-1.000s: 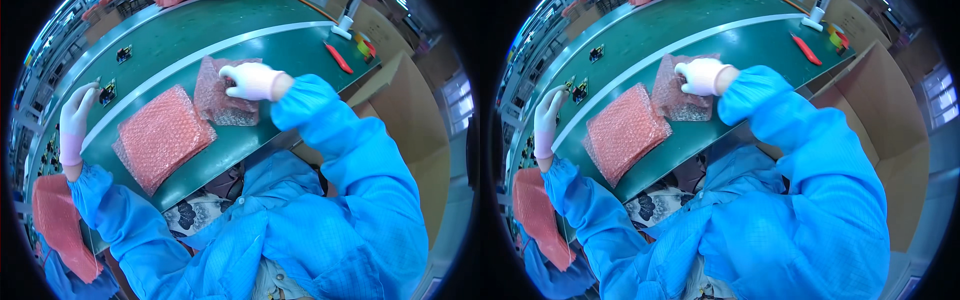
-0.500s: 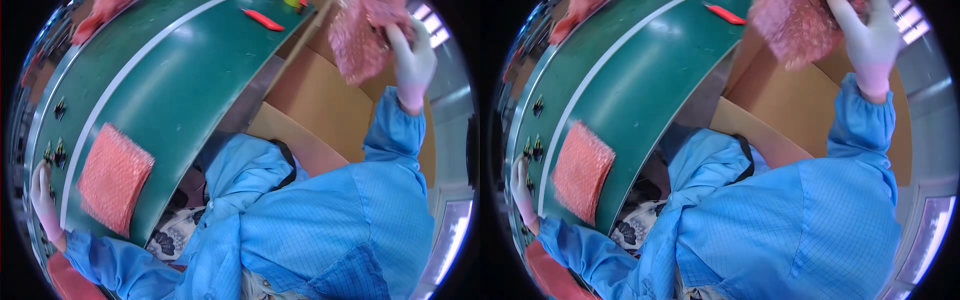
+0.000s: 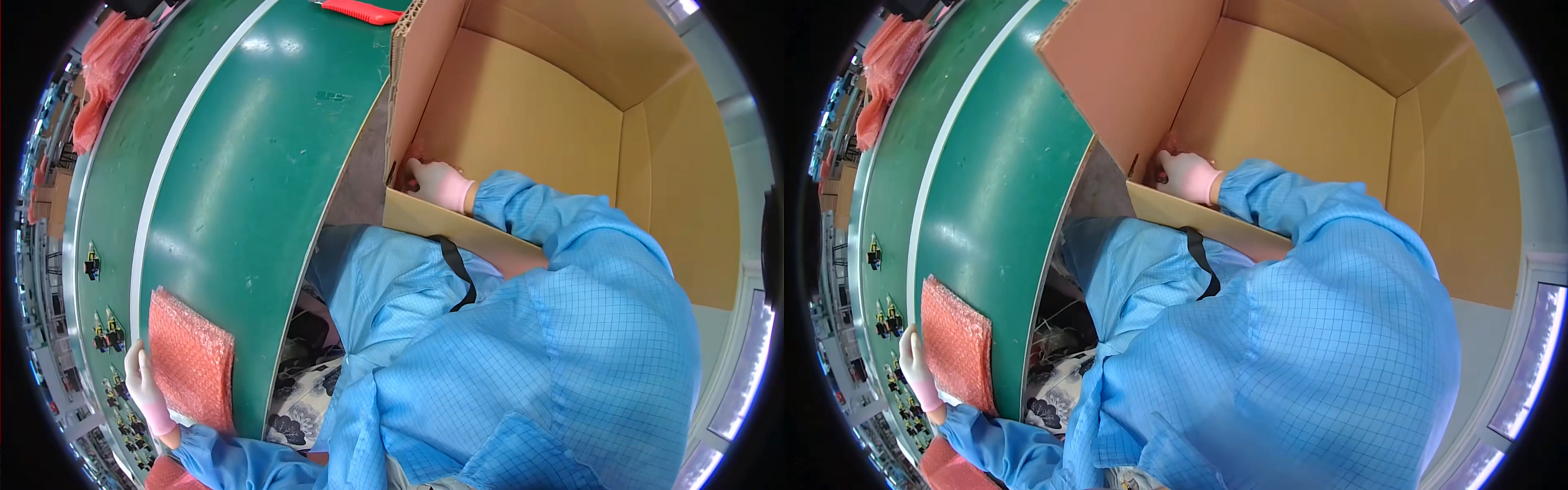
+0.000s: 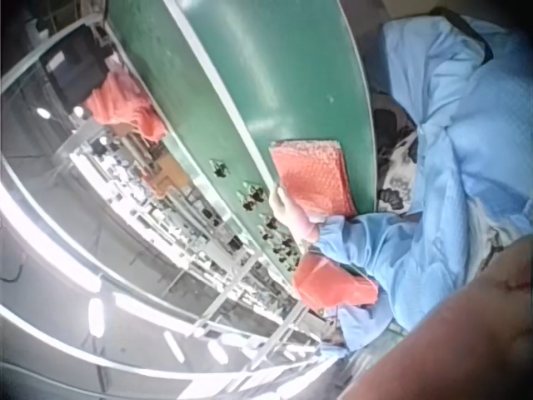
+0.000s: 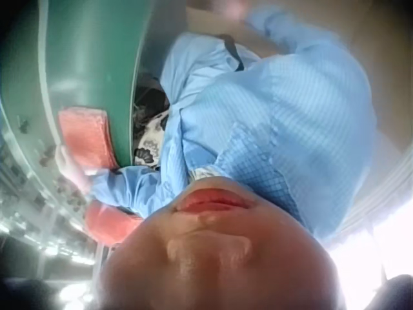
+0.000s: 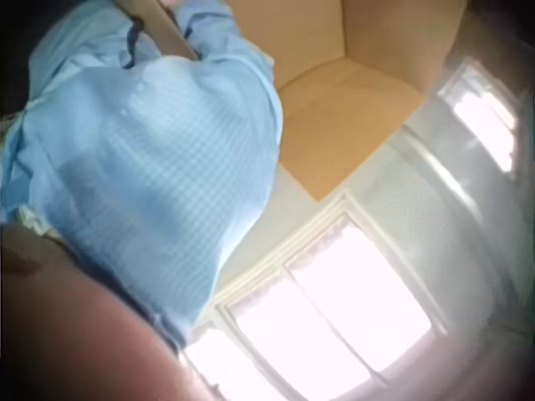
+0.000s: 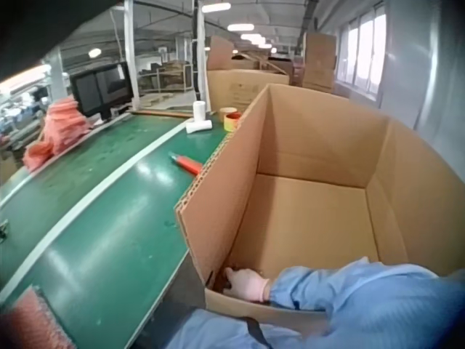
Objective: The recorder packages circuit boards into individual bubble wrap pouches and then places them into a shipping box.
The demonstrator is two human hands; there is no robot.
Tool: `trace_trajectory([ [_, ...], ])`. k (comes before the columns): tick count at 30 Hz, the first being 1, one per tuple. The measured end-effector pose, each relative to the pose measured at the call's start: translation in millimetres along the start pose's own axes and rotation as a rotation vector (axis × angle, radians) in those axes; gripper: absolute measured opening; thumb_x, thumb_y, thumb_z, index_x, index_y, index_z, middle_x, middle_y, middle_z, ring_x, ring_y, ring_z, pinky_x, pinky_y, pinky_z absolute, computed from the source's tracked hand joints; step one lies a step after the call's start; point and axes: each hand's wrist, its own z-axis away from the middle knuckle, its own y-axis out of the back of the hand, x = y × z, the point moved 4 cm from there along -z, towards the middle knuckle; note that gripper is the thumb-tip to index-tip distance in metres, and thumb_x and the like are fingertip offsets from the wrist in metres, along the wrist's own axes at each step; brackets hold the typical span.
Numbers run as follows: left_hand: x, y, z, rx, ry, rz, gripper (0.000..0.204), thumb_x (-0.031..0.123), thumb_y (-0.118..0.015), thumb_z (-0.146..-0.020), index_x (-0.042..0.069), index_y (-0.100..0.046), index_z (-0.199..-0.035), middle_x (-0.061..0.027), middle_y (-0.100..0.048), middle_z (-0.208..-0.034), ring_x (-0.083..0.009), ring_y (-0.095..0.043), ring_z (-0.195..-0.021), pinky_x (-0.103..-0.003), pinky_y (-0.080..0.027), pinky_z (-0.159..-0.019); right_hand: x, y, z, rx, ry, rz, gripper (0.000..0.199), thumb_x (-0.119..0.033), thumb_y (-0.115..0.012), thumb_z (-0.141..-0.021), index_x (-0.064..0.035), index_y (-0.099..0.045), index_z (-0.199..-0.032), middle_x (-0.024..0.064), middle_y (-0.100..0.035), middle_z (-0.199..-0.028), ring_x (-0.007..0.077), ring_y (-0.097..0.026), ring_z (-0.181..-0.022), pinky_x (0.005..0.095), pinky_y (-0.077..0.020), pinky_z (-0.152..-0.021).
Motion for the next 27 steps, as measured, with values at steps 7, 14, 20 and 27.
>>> trace_trajectory([
  [7, 27, 0, -21, -0.043, -0.076, -0.089, 0.033, 0.020, -0.049, -0.099, -0.005, -0.057, -0.119, -0.0101, -0.060, -0.118, -0.0181, -0.055, -0.109, -0.029, -0.040, -0.096, 13, -11, -8, -0.124, 0.103, -0.022, 0.048, -0.036, -0.057, -0.086, 0.0015, -0.048, -0.115, 0.0213, -0.065, -0.095, 0.0380, -0.063, -0.091, 0.0438, -0.0491, -0.077],
  [14, 25, -22, -31, -0.084, -0.052, 0.078, 0.042, 0.018, -0.056, -0.094, -0.005, -0.049, -0.129, -0.0153, -0.056, -0.127, -0.0193, -0.052, -0.117, -0.030, -0.038, -0.101, -47, 110, 48, -0.231, 0.425, 0.286, 0.046, -0.032, -0.051, -0.092, -0.0008, -0.053, -0.125, 0.0172, -0.066, -0.098, 0.0306, -0.063, -0.089, 0.0348, -0.0511, -0.080],
  [20, 39, -55, -3, 0.190, -0.310, -0.453, 0.056, 0.046, -0.060, -0.085, 0.003, -0.056, -0.120, -0.0196, -0.057, -0.115, -0.0372, -0.053, -0.109, -0.044, -0.042, -0.094, -219, 165, 114, -0.596, 1.013, -0.341, 0.017, -0.018, -0.066, -0.084, -0.0028, -0.070, -0.092, 0.0130, -0.069, -0.084, 0.0263, -0.067, -0.076, 0.0349, -0.0528, -0.070],
  [27, 36, -59, 9, 0.241, -0.277, -0.406, 0.052, 0.047, -0.059, -0.083, 0.004, -0.059, -0.112, -0.0183, -0.058, -0.100, -0.0354, -0.055, -0.094, -0.046, -0.045, -0.080, -455, 52, 11, -0.437, 1.018, -0.439, 0.025, -0.020, -0.058, -0.091, 0.0003, -0.064, -0.105, 0.0046, -0.064, -0.085, 0.0140, -0.061, -0.074, 0.0270, -0.0497, -0.070],
])
